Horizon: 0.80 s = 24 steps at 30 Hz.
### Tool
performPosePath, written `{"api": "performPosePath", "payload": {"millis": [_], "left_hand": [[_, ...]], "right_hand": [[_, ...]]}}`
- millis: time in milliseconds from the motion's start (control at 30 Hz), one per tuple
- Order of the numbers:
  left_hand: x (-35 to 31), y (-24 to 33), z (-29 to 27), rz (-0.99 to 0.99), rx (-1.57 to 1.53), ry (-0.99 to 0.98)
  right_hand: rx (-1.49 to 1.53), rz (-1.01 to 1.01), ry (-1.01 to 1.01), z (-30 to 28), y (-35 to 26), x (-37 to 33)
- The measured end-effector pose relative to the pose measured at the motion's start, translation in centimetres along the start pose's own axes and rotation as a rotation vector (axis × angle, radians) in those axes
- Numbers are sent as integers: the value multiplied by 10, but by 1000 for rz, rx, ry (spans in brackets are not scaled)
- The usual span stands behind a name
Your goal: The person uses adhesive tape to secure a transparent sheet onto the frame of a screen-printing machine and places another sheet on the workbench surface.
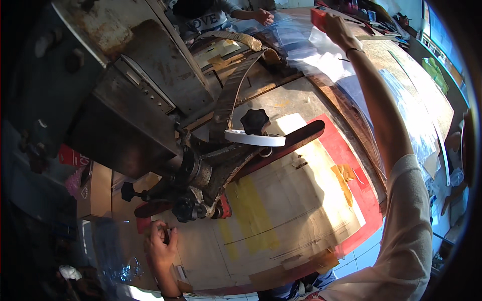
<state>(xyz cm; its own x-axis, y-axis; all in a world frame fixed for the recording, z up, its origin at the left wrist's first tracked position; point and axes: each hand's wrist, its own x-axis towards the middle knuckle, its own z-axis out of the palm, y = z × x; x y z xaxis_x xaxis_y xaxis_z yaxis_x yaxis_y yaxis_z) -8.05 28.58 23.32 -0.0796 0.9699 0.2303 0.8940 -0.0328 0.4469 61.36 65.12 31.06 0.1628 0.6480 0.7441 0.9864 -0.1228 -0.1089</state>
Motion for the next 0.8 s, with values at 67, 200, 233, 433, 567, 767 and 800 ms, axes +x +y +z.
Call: {"api": "performPosePath", "payload": {"millis": [67,200,233,433,567,767,800], "left_hand": [[-1,14,-5,18,50,16],[6,31,0,55,1,-7],[10,28,9,94,-45,-18],[-6,-16,-2,121,37,-18],[6,-10,16,133,-128,-55],[9,-18,12,198,-129,-61],[12,-19,10,430,93,89]], "right_hand": [[-58,26,-6,-20,47,-17],[-192,58,108,-59,211,-56],[-21,129,24,-83,259,-69],[-75,-4,-174,-107,224,-174],[-120,156,-52,-217,313,-226],[-210,1035,-840,-327,245,-301],[-131,990,-686,-337,244,-315]]}}
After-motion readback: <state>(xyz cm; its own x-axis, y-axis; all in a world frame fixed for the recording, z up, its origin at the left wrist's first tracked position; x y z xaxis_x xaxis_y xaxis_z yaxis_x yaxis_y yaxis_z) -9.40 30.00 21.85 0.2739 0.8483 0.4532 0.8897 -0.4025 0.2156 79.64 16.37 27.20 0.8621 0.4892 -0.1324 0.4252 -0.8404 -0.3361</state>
